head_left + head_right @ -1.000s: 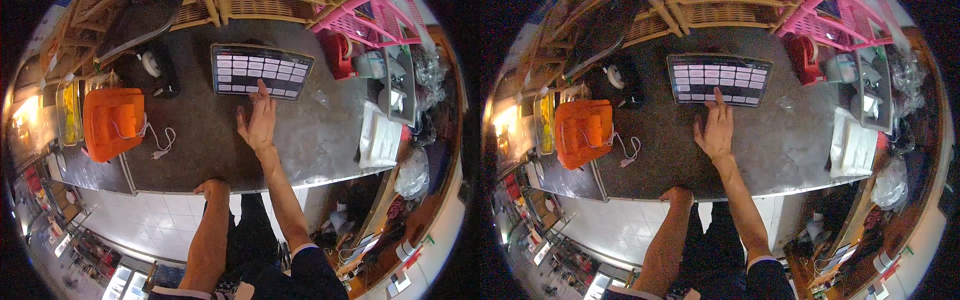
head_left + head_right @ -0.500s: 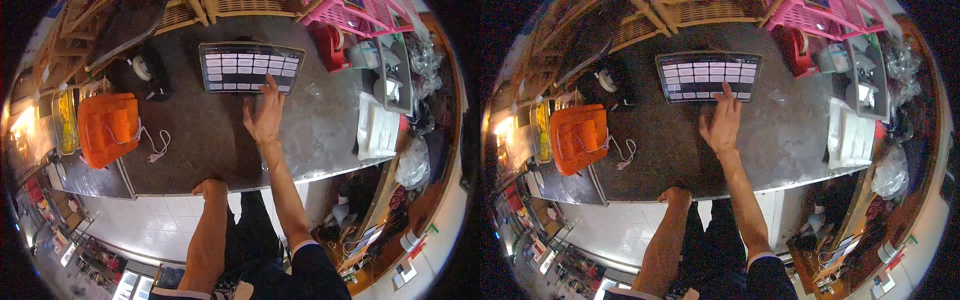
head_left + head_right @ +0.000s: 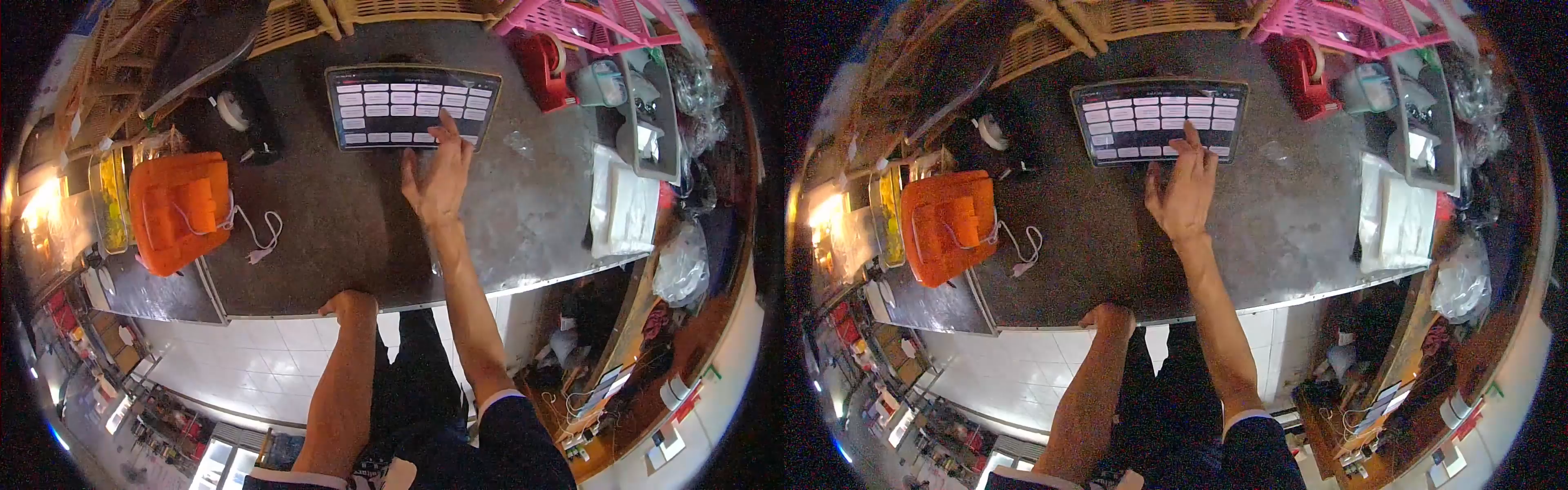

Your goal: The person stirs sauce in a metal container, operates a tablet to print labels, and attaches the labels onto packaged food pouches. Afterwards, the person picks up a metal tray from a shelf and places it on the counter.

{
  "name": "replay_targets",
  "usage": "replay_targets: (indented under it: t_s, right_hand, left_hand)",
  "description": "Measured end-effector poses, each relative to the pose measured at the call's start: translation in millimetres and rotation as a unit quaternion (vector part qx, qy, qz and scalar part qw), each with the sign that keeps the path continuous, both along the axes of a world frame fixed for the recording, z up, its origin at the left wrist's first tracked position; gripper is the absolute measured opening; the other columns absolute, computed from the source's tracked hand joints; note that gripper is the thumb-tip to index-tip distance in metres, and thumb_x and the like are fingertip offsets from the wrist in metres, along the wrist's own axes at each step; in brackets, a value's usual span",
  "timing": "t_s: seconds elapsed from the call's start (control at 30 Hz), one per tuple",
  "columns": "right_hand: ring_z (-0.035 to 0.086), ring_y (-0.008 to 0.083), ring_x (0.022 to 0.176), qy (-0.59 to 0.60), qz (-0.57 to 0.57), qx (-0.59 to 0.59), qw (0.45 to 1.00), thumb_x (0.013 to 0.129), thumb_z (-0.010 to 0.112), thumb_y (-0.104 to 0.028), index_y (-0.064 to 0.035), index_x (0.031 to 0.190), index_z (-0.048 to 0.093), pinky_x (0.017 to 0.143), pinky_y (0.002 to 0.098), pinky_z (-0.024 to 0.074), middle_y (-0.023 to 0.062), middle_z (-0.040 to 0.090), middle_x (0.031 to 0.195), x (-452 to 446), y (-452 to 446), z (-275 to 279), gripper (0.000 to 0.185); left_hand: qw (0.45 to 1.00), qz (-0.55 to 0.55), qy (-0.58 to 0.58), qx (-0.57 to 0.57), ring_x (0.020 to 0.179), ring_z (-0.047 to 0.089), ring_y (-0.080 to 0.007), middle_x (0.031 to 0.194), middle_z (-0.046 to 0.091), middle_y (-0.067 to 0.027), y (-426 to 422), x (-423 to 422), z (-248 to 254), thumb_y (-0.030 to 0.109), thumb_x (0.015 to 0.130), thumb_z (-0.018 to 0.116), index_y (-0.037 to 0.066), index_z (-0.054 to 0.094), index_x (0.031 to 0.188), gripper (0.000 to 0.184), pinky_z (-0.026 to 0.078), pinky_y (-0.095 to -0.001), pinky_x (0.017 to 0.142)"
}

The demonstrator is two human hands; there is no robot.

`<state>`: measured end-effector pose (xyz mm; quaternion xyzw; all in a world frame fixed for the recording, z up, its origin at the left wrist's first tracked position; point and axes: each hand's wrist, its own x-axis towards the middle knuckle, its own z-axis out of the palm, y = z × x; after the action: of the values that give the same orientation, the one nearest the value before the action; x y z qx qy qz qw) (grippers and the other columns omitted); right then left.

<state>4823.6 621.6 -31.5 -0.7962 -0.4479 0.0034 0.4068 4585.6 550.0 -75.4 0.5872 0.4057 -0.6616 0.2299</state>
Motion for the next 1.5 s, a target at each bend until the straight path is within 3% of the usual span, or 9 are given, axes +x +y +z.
replay_targets:
  t_s: [0.33,0.77,1.07,1.5]
  right_hand:
    - [0.05,0.0408,0.102,0.003,0.04,0.003,0.999,0.071,0.071,-0.005,0.0011,0.118,0.045,0.092,0.0496,0.039,0.0216,0.048,0.136,-24.5,3.1,-1.8,0.054]
    - [0.047,0.0414,0.106,-0.017,0.033,0.033,0.999,0.073,0.07,-0.009,-0.0002,0.12,0.045,0.091,0.0485,0.0398,0.0211,0.045,0.138,-12.9,-0.6,-6.3,0.054]
    - [0.047,0.0421,0.108,-0.035,-0.041,0.023,0.998,0.075,0.07,-0.007,-0.0031,0.119,0.045,0.092,0.0513,0.0384,0.0215,0.046,0.138,13.3,-10.7,-6.7,0.051]
    - [0.046,0.0417,0.107,0.008,-0.047,-0.006,0.999,0.075,0.07,-0.008,-0.0002,0.119,0.045,0.093,0.0492,0.038,0.0221,0.046,0.138,7.8,-12.4,-8.7,0.051]
  left_hand:
    - [0.998,0.037,0.053,-0.014,0.128,0.049,-0.0374,0.145,0.048,-0.0025,-4.9,-9.2,-21.5,0.042,0.089,0.059,0.024,0.053,0.137,0.052,0.039,-0.0698,0.097]
    - [0.996,0.04,0.074,-0.029,0.124,0.052,-0.0365,0.14,0.052,-0.0021,-5.9,-13.2,-32.6,0.041,0.086,0.063,0.024,0.058,0.132,0.05,0.041,-0.0689,0.094]
    - [0.995,0.034,0.082,-0.033,0.122,0.054,-0.0358,0.137,0.055,-0.0018,-8.9,-14.5,-33.2,0.041,0.084,0.065,0.025,0.061,0.129,0.048,0.043,-0.0682,0.093]
    - [0.993,0.025,0.109,-0.045,0.118,0.057,-0.0349,0.132,0.059,-0.0014,-10.4,-17.6,-43.7,0.04,0.081,0.068,0.025,0.065,0.124,0.045,0.045,-0.0673,0.091]
